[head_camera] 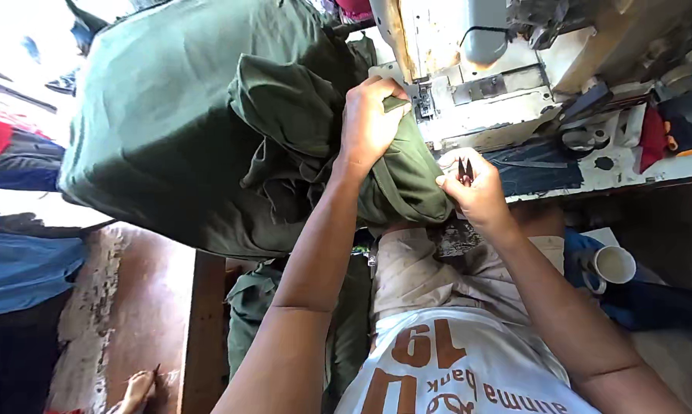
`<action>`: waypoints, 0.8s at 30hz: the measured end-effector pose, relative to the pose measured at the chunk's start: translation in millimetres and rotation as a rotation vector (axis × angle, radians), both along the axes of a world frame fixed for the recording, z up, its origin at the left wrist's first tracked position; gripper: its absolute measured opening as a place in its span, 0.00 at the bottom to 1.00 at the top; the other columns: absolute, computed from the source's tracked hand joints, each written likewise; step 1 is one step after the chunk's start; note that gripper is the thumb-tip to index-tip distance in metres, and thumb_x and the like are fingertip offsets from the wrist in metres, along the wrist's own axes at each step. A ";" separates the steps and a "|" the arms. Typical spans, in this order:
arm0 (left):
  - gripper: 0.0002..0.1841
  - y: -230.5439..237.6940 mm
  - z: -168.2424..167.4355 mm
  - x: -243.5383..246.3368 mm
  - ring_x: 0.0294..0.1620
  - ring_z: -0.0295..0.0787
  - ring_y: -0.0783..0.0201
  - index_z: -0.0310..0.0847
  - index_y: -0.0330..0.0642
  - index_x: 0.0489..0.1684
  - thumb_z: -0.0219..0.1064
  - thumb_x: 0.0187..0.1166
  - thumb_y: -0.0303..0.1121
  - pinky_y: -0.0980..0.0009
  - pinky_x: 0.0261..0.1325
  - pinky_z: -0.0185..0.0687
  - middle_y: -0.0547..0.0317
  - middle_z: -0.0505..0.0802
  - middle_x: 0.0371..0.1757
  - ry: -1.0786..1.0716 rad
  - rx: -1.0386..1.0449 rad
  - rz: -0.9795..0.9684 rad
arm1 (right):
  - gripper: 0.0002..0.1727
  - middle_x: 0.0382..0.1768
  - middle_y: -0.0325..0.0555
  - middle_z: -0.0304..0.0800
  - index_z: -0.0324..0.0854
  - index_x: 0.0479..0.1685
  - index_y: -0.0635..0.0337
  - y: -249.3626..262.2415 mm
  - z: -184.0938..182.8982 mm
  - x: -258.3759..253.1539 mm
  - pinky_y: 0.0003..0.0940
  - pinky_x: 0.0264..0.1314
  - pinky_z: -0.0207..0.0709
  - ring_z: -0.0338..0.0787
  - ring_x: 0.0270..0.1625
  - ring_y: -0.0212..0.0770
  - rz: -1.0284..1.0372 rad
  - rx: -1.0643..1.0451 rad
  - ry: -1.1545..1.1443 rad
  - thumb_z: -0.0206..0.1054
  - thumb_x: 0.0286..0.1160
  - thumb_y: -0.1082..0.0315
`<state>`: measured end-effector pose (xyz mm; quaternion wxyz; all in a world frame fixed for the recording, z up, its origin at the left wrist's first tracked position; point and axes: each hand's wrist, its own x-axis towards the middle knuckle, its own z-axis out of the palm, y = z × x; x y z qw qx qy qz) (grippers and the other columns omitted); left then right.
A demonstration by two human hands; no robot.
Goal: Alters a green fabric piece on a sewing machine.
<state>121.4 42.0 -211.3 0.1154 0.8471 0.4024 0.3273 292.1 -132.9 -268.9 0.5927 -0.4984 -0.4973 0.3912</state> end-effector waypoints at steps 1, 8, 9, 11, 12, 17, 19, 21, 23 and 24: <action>0.07 4.8 1.4 2.2 0.56 0.89 0.70 0.93 0.52 0.43 0.75 0.74 0.40 0.66 0.64 0.83 0.64 0.94 0.49 -0.004 -0.011 -0.005 | 0.17 0.28 0.42 0.79 0.82 0.57 0.57 2.0 2.3 0.8 0.28 0.19 0.69 0.75 0.22 0.36 0.000 0.023 0.002 0.71 0.68 0.78; 0.21 44.8 9.1 29.1 0.63 0.90 0.63 0.89 0.45 0.52 0.80 0.61 0.43 0.55 0.70 0.82 0.57 0.95 0.54 -0.001 -0.098 0.040 | 0.12 0.33 0.44 0.89 0.87 0.49 0.65 25.5 10.7 1.4 0.25 0.24 0.74 0.80 0.25 0.31 -0.086 0.123 0.080 0.70 0.67 0.83; 0.27 51.4 6.6 31.9 0.66 0.87 0.61 0.87 0.42 0.57 0.81 0.59 0.43 0.55 0.73 0.79 0.54 0.93 0.58 -0.009 -0.106 0.031 | 0.11 0.36 0.45 0.91 0.88 0.47 0.67 31.8 10.7 1.3 0.25 0.29 0.78 0.83 0.29 0.31 -0.113 0.148 0.081 0.71 0.66 0.83; 0.33 59.8 4.2 38.5 0.71 0.83 0.62 0.82 0.40 0.66 0.82 0.58 0.44 0.60 0.78 0.74 0.53 0.91 0.64 -0.037 -0.132 0.013 | 0.10 0.41 0.47 0.94 0.88 0.44 0.67 42.2 12.3 1.3 0.26 0.34 0.81 0.86 0.33 0.32 -0.149 0.168 0.095 0.71 0.65 0.84; 0.33 61.1 5.2 41.7 0.71 0.83 0.64 0.82 0.39 0.66 0.82 0.58 0.43 0.62 0.78 0.74 0.53 0.91 0.64 -0.069 -0.148 -0.001 | 0.10 0.41 0.47 0.94 0.88 0.43 0.67 45.6 13.1 0.9 0.26 0.33 0.79 0.86 0.33 0.32 -0.159 0.172 0.098 0.71 0.65 0.84; 0.27 49.0 15.8 42.6 0.62 0.86 0.79 0.80 0.33 0.63 0.80 0.64 0.32 0.79 0.70 0.78 0.59 0.92 0.56 -0.255 -0.188 -0.187 | 0.11 0.35 0.46 0.92 0.89 0.45 0.66 32.6 17.9 -2.3 0.26 0.29 0.79 0.83 0.29 0.32 -0.130 0.144 0.108 0.71 0.66 0.84; 0.26 46.2 16.6 39.2 0.60 0.86 0.80 0.81 0.35 0.62 0.80 0.63 0.31 0.80 0.69 0.78 0.60 0.92 0.55 -0.238 -0.176 -0.210 | 0.12 0.28 0.42 0.86 0.90 0.48 0.64 23.2 18.5 -4.2 0.23 0.19 0.68 0.74 0.20 0.30 -0.143 0.103 0.084 0.71 0.67 0.83; 0.26 47.3 16.0 39.4 0.60 0.86 0.80 0.81 0.36 0.61 0.80 0.62 0.31 0.79 0.69 0.79 0.61 0.92 0.55 -0.235 -0.163 -0.211 | 0.13 0.30 0.42 0.89 0.91 0.49 0.64 25.4 16.3 -2.9 0.24 0.23 0.72 0.77 0.22 0.30 -0.139 0.110 0.089 0.71 0.67 0.83; 0.25 52.4 14.5 40.8 0.60 0.87 0.78 0.82 0.36 0.60 0.80 0.62 0.32 0.77 0.69 0.79 0.60 0.92 0.54 -0.240 -0.159 -0.205 | 0.12 0.30 0.43 0.89 0.91 0.49 0.65 33.5 15.4 -3.1 0.24 0.23 0.72 0.77 0.22 0.30 -0.139 0.131 0.107 0.71 0.67 0.83; 0.25 55.0 14.8 41.1 0.59 0.87 0.77 0.82 0.36 0.60 0.80 0.63 0.32 0.76 0.68 0.80 0.60 0.93 0.54 -0.241 -0.155 -0.209 | 0.12 0.33 0.44 0.91 0.91 0.48 0.66 37.2 15.4 -2.6 0.24 0.23 0.73 0.78 0.23 0.30 -0.135 0.142 0.101 0.71 0.67 0.83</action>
